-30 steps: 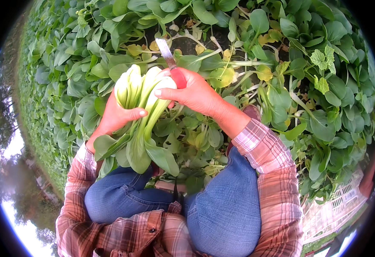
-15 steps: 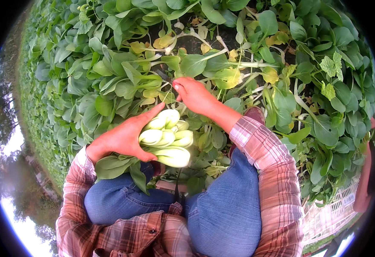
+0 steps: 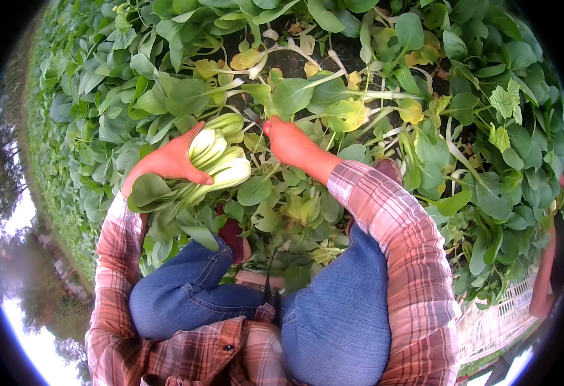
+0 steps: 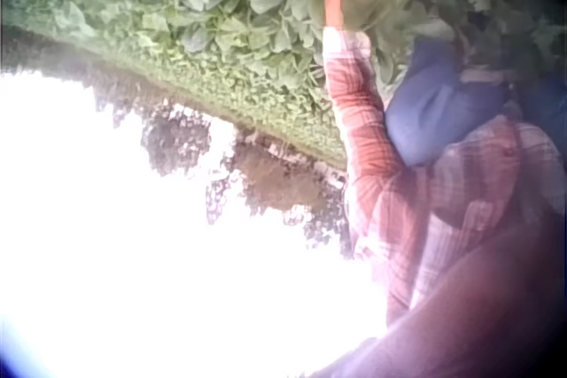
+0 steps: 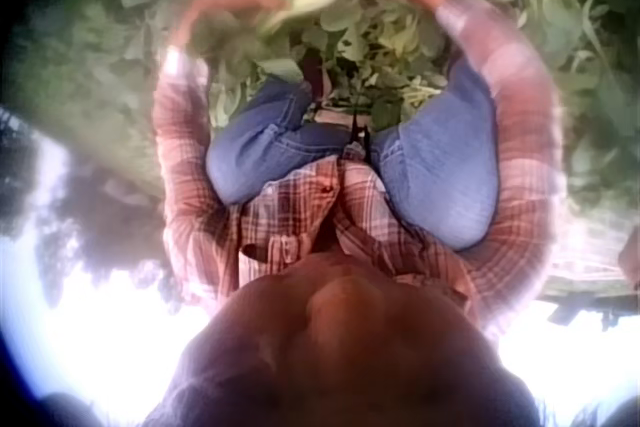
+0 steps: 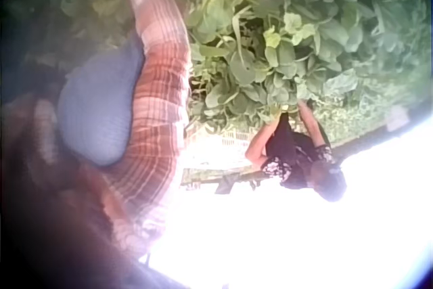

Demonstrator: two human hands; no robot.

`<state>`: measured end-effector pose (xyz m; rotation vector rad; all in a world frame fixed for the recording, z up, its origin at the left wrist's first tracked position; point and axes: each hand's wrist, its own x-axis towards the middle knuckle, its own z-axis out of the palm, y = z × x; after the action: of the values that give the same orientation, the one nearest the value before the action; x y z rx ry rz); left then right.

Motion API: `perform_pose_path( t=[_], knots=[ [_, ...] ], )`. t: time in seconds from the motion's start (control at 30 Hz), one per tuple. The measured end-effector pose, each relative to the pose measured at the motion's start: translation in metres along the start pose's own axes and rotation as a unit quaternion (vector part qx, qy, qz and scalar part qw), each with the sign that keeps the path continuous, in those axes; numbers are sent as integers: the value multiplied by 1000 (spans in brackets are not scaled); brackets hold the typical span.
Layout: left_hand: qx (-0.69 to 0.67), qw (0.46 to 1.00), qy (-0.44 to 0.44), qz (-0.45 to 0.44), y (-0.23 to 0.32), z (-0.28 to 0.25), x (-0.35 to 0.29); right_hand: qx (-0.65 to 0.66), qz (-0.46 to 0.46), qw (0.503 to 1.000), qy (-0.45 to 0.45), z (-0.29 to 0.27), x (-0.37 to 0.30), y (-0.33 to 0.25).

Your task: The person harvests bok choy in a field using a knife to cut the stems and places the harvested vegetables into a white basket. The person repeatedly cuts and collects the vegetables, filling the basket.

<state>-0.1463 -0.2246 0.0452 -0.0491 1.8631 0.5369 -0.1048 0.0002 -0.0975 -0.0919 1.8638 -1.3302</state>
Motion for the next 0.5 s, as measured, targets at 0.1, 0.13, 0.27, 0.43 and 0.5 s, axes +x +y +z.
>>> perform_pose_path(
  t=[0.1, 0.13, 0.27, 0.43, 0.5],
  knots=[
    [16, 998, 7, 61, -15, 15, 1, -50, -7, 999, 1, 5, 10, 2],
    [13, 998, 10, 60, -18, 18, 0, -74, -10, 997, -2, 6, 12, 2],
    [5, 998, 23, 50, -25, 22, -3, -133, 4, 991, -31, 6, 17, -7],
    [-37, 998, 28, 42, -21, 22, -9, -93, -13, 995, -11, 21, 23, 5],
    [-50, 997, 31, 45, -19, 24, -10, -71, 5, 997, -19, 25, 24, 4]
  ],
)
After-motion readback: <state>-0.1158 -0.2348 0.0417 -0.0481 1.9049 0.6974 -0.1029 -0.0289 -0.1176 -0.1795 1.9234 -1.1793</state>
